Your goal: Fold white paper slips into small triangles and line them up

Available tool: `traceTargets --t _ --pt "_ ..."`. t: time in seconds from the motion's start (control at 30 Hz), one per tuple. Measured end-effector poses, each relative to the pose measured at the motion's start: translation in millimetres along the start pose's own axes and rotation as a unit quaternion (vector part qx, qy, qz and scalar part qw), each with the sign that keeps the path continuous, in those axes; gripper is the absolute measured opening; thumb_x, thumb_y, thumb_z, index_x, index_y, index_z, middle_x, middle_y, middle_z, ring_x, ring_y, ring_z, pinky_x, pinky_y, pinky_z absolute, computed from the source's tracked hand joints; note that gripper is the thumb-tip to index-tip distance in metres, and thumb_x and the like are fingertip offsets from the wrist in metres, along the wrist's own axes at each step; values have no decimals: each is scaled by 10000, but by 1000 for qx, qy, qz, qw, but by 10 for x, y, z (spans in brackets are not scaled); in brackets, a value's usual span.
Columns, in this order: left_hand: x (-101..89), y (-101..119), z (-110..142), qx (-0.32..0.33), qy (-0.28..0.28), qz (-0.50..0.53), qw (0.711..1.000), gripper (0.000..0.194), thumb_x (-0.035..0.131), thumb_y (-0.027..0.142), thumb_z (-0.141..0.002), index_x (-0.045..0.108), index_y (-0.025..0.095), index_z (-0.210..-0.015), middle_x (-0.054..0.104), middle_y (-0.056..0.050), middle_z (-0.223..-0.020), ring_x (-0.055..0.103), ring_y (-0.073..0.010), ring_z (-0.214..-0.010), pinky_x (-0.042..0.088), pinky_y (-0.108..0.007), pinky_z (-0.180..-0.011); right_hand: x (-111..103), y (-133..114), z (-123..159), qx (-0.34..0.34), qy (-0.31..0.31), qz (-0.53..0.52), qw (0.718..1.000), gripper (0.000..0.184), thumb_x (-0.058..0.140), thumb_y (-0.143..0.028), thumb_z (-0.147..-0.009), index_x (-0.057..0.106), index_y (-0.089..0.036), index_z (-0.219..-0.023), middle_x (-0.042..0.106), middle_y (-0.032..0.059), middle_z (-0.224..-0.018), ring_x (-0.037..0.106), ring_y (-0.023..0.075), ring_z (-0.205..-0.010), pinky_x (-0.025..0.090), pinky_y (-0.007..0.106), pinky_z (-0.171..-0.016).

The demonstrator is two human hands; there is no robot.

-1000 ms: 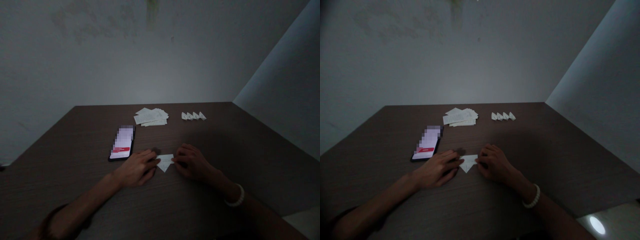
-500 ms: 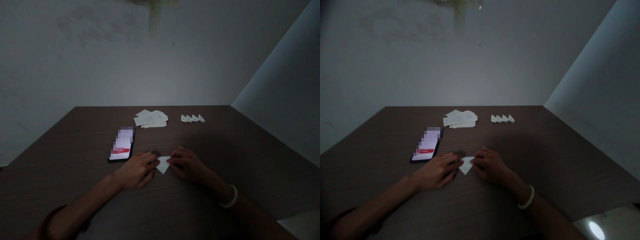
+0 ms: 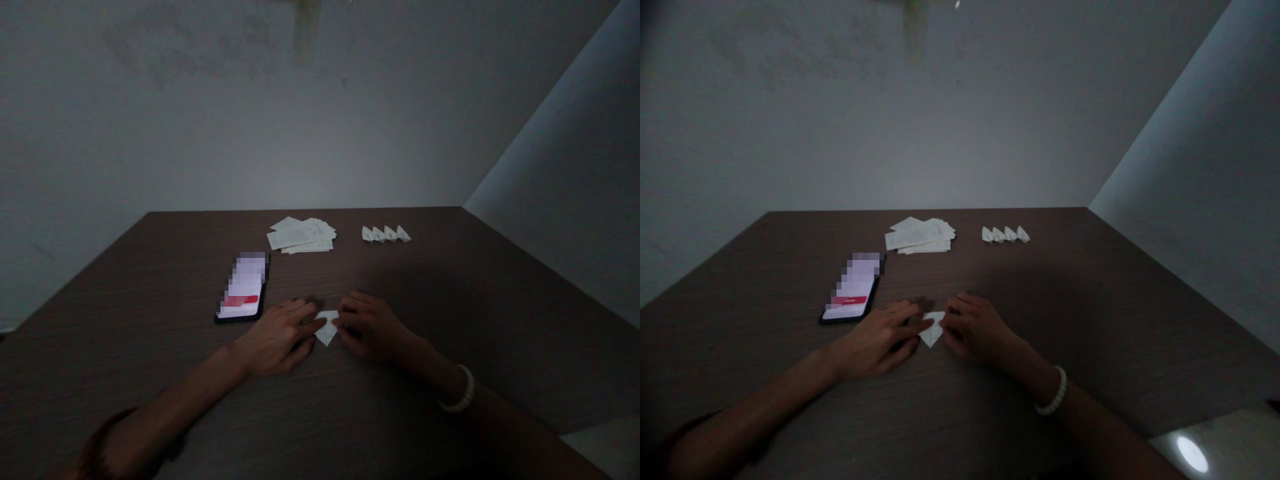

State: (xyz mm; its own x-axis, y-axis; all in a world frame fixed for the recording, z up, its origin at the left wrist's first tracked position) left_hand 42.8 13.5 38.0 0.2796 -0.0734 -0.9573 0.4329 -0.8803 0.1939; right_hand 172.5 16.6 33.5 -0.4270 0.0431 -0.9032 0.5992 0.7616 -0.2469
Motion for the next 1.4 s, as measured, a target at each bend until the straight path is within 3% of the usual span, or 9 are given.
traceTargets --t 0.13,0.33,0.63,0.83,1.0,1.13,1.4 --pt "-31 -14 34 -1 5 39 999 311 467 185 -888 610 154 -1162 566 -104 -1065 551 -242 -979 492 -405 -855 12 26 2 26 1 3 1000 55 576 -184 -814 625 -178 -839 586 45 -876 507 169 -803 381 299 -699" --pt "-122 -68 113 -26 57 97 993 260 482 136 -865 672 145 -1042 588 -102 -1067 554 -233 -1012 498 -391 -881 -3 9 9 36 5 3 999 47 583 -178 -816 624 -181 -838 586 39 -883 512 162 -808 374 290 -694" --pt "-158 -104 145 -37 89 96 991 231 471 139 -873 698 128 -836 640 -105 -1004 589 -216 -961 521 -378 -857 -21 12 12 40 1 2 999 58 560 -181 -841 611 -167 -817 589 51 -877 513 161 -806 384 286 -700" --pt "-151 -107 179 -35 104 89 990 193 466 149 -865 657 129 -882 645 -104 -954 591 -218 -920 531 -402 -835 -32 -23 19 27 6 14 1000 44 562 -166 -831 600 -168 -808 591 49 -875 503 161 -797 383 291 -699" --pt "-106 -60 178 -28 78 31 996 327 468 168 -873 586 134 -1176 584 -141 -1126 557 -264 -1031 504 -458 -876 -39 -44 8 24 -4 30 999 72 533 -173 -848 602 -164 -832 591 60 -894 497 171 -809 383 300 -701" --pt "-72 -38 152 -22 43 1 999 322 473 178 -875 623 182 -1160 550 -128 -1151 541 -282 -1037 484 -481 -868 -13 -38 -2 24 -20 48 998 88 544 -178 -829 605 -163 -890 585 69 -927 484 190 -844 388 316 -718" --pt "-48 -59 145 -34 26 6 999 332 454 187 -888 632 174 -1168 545 -118 -1074 532 -258 -978 488 -436 -826 33 -96 21 -18 -51 51 997 312 549 -128 -821 604 -231 -1111 555 68 -1014 466 198 -887 379 316 -712"
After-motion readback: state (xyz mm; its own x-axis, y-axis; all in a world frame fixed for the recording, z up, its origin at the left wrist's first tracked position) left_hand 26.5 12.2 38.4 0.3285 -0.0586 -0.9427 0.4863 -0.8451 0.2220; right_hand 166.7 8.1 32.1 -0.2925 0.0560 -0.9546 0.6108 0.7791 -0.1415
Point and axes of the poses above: each hand's wrist, its own z-axis away from the middle knuckle, its own x-axis out of the palm, y = z × x, the point moved 7 cm from there along -z, towards the middle knuckle
